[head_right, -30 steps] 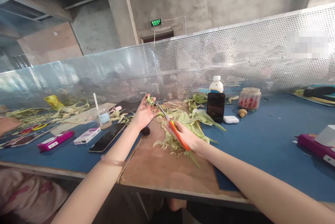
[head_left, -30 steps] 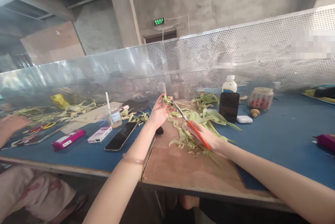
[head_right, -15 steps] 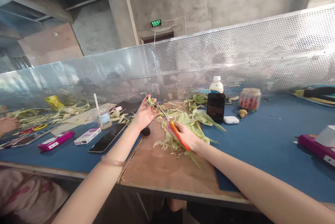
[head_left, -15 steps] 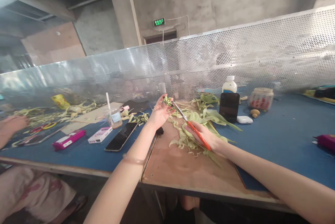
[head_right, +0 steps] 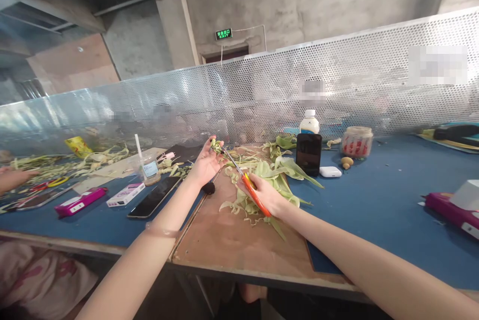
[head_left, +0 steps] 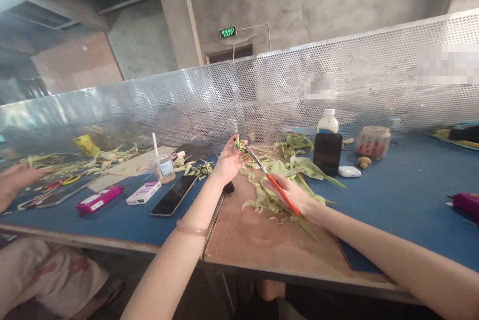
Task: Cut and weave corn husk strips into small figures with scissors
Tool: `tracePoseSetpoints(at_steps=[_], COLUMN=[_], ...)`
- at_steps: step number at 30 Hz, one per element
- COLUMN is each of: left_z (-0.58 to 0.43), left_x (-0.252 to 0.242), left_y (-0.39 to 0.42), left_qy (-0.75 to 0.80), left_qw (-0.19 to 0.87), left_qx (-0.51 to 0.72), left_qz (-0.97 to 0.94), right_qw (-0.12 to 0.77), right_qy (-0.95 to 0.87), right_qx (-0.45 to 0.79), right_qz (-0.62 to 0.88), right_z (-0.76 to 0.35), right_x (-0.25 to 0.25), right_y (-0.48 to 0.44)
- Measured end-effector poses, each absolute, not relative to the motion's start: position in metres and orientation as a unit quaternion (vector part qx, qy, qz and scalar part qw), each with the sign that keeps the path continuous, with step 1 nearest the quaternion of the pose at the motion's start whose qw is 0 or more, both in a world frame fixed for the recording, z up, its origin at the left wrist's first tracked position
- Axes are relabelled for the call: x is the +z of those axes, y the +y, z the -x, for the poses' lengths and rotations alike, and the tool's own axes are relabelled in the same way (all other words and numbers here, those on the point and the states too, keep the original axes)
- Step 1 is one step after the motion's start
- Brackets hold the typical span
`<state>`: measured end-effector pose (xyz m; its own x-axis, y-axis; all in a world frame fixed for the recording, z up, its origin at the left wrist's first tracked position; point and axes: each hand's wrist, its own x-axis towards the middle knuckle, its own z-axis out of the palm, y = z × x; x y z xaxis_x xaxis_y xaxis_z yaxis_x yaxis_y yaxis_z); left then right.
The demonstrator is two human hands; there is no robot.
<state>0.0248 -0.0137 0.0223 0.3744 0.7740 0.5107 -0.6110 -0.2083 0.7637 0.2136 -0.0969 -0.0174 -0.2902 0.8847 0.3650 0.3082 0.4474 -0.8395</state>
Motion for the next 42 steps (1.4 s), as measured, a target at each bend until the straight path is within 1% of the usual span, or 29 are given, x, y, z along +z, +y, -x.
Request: tracePoseSetpoints(at_steps=[14,18,22,26,42], left_z=[-0.025,-0.024,-0.022,-0.022,-0.022], left_x=[0.023,0.022,0.022,0.022,0.022], left_y=[-0.014,-0.012,-0.010,-0.010,-0.009], left_qy=[0.080,0.060,0.058,0.065,0.060], left_qw=[0.631,0.630,0.628,0.620,0.612], left_qx=[0.565,0.563,0.568,0.586,0.606], left_qz=[-0.526,-0.532,-0.528,-0.517,-0.504], right_qw=[0.407,0.411,0.431,0.430,0.394], right_qy=[-0.765,-0.758,-0.728,-0.720,-0.750], right_qx=[0.260,0.273,0.316,0.342,0.313], right_qz=[0.427,0.426,0.429,0.423,0.429], right_z=[-0.215,-0.216,-0.215,-0.214,-0.216], right_x=[-0.022,-0.022,-0.017,-0.014,-0.022], right_y=[-0.091,-0.093,-0.099,-0.104,-0.096])
